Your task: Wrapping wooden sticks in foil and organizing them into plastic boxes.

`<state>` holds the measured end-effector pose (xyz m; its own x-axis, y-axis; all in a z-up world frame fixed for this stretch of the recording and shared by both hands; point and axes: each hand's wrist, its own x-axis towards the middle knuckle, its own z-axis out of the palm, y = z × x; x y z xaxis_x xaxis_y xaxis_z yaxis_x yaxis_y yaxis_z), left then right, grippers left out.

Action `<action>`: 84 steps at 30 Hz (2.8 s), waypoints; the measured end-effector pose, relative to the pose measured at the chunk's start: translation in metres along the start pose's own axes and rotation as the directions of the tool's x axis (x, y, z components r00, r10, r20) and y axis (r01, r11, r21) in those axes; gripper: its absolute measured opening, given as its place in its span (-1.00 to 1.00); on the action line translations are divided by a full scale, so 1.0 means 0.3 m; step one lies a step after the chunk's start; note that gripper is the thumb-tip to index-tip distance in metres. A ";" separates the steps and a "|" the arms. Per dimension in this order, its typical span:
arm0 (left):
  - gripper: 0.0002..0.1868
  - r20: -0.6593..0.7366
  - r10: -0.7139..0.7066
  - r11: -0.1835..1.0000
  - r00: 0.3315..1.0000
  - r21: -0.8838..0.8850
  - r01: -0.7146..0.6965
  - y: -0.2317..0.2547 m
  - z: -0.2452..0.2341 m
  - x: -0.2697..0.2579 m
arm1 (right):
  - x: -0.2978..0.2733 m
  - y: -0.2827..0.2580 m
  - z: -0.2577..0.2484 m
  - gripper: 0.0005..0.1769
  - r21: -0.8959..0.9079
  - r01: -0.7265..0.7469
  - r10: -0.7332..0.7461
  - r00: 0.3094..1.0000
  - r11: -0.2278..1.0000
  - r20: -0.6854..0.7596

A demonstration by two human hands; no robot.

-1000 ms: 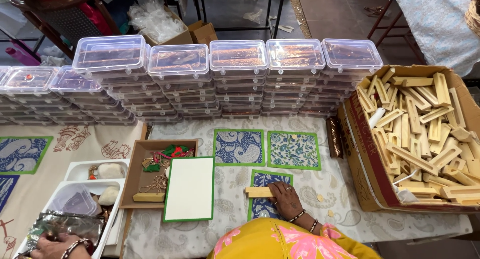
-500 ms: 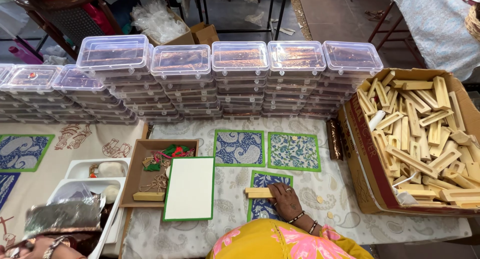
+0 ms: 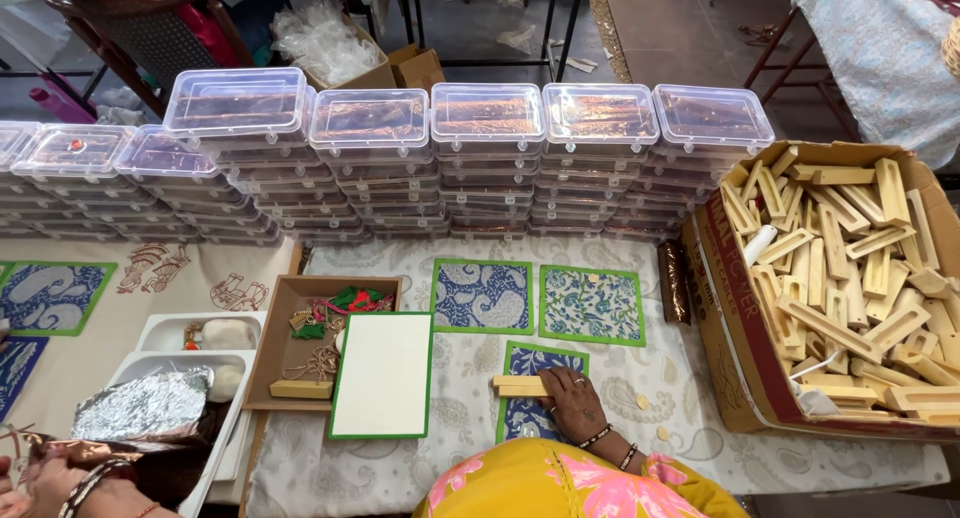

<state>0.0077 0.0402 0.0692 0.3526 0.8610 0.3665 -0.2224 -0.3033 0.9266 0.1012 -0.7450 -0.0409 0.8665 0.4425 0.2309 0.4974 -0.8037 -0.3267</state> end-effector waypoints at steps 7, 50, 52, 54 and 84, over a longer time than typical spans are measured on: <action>-0.37 0.136 -0.036 0.945 0.990 -0.318 0.078 0.029 0.125 -0.114 | 0.002 -0.011 -0.014 -0.36 0.006 -0.006 0.006 1.000 1.000 0.003; -0.41 0.988 0.100 0.956 0.116 -0.063 -0.285 0.232 1.258 -1.484 | 0.249 0.109 -0.013 -0.83 0.874 -0.478 0.451 0.764 -0.086 0.462; -0.32 0.984 0.149 0.924 0.099 -0.103 -0.369 0.274 1.228 -1.467 | 0.241 0.099 -0.018 -0.81 0.845 -0.500 0.522 0.678 -0.187 0.517; -0.38 0.986 0.142 0.896 0.084 -0.091 -0.435 0.268 1.223 -1.477 | 0.236 0.070 -0.039 -0.80 0.836 -0.495 0.520 0.662 -0.236 0.539; -0.72 0.850 0.048 0.715 0.525 0.338 -0.612 0.122 1.096 -1.406 | 0.043 0.096 -0.023 -0.39 0.023 -0.240 0.225 0.936 0.970 0.269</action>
<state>0.1497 -0.4685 -0.0238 0.9467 0.0908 0.3092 -0.0678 -0.8819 0.4666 0.1265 -0.7652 -0.0409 0.9346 0.3402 -0.1039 0.2755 -0.8770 -0.3938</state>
